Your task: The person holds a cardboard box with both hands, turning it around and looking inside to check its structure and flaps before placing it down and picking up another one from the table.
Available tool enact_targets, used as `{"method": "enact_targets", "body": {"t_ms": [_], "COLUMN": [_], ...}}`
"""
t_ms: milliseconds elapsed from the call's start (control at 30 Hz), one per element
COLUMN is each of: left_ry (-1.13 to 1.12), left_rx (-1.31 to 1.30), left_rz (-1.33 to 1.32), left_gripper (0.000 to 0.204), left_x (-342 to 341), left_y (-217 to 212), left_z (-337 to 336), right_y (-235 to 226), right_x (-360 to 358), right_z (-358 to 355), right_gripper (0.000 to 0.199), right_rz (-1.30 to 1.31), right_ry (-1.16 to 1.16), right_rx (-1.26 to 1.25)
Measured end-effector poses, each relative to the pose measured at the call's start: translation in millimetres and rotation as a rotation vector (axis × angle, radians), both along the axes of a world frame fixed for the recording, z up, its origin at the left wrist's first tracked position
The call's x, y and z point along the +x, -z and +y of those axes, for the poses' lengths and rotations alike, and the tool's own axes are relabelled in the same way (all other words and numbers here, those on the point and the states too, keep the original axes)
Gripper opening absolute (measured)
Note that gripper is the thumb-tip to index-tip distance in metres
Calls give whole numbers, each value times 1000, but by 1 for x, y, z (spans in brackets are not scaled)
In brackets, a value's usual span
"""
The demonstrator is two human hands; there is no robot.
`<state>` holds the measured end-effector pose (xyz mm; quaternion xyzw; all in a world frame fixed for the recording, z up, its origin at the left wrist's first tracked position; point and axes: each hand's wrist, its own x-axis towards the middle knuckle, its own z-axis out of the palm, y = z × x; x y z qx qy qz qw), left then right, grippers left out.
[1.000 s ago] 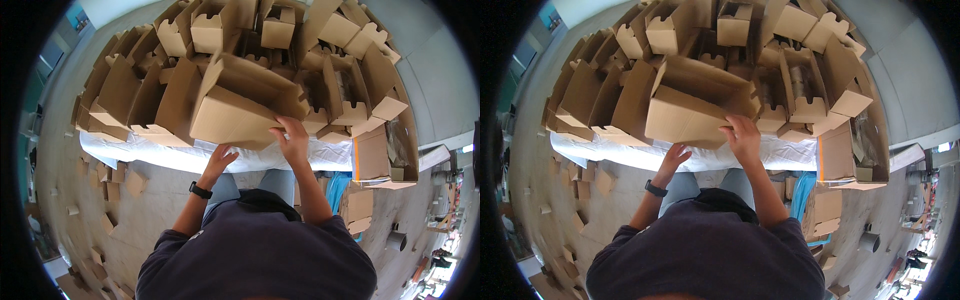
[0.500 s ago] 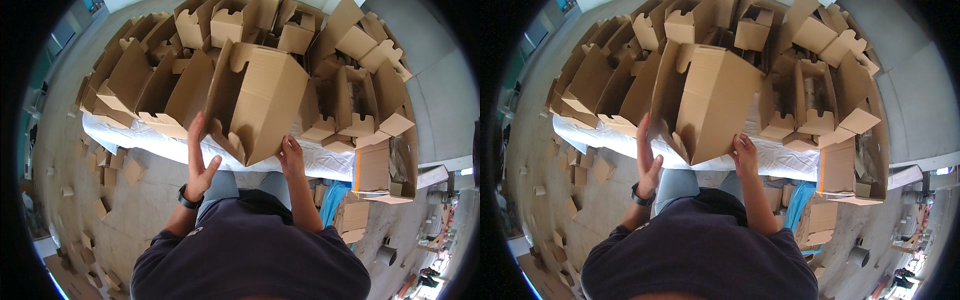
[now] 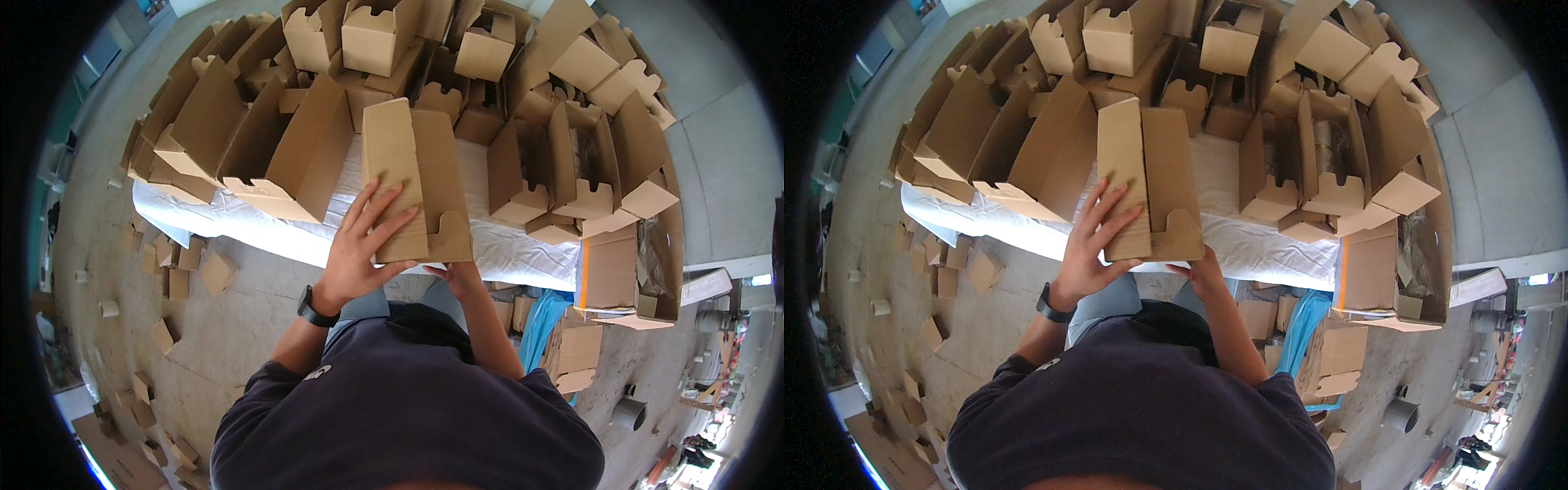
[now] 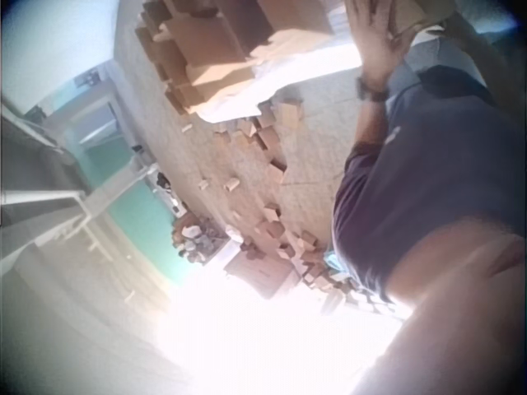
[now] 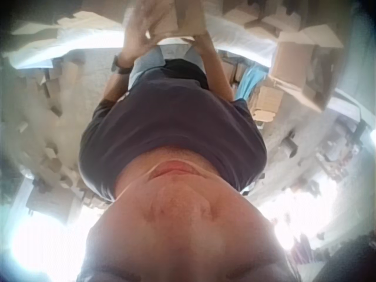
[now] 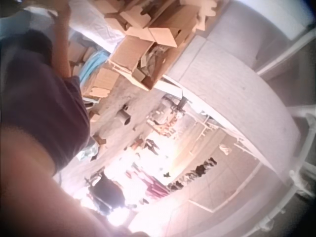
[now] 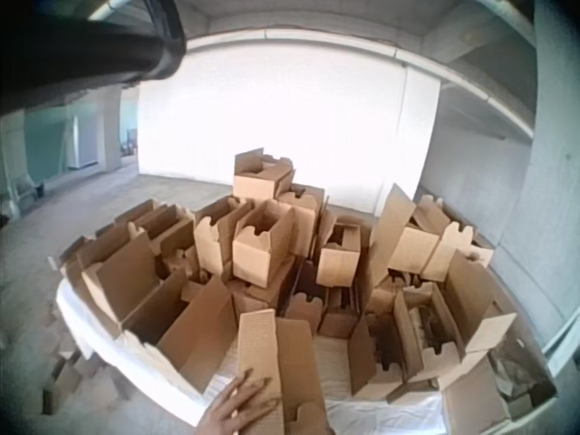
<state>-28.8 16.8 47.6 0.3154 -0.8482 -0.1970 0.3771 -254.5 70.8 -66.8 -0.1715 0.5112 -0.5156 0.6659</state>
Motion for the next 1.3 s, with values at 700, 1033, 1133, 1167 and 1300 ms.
{"method": "enact_targets", "body": {"t_ms": [700, 1033, 1133, 1167, 1300], "left_ry": [-21, -185, -203, -202, -240], "left_rx": [37, -47, -58, -55, -79], "left_rz": [-317, -237, -253, -255, -318], "left_gripper": [52, 41, 40, 40, 34], "left_x": [18, 27, 28, 29, 27], "left_y": [-3, 41, 43, 42, 41], "left_z": [14, 15, 15, 16, 18], "right_y": [-60, -41, -39, -38, -37], "right_x": [28, 59, 59, 59, 60], "right_z": [3, -1, -4, -4, -2], "right_gripper": [40, 58, 58, 59, 59], "right_rz": [1151, 824, 836, 849, 869], "right_ry": [-46, 5, -16, -28, -24], "right_rx": [-808, -700, -704, -707, -707]}}
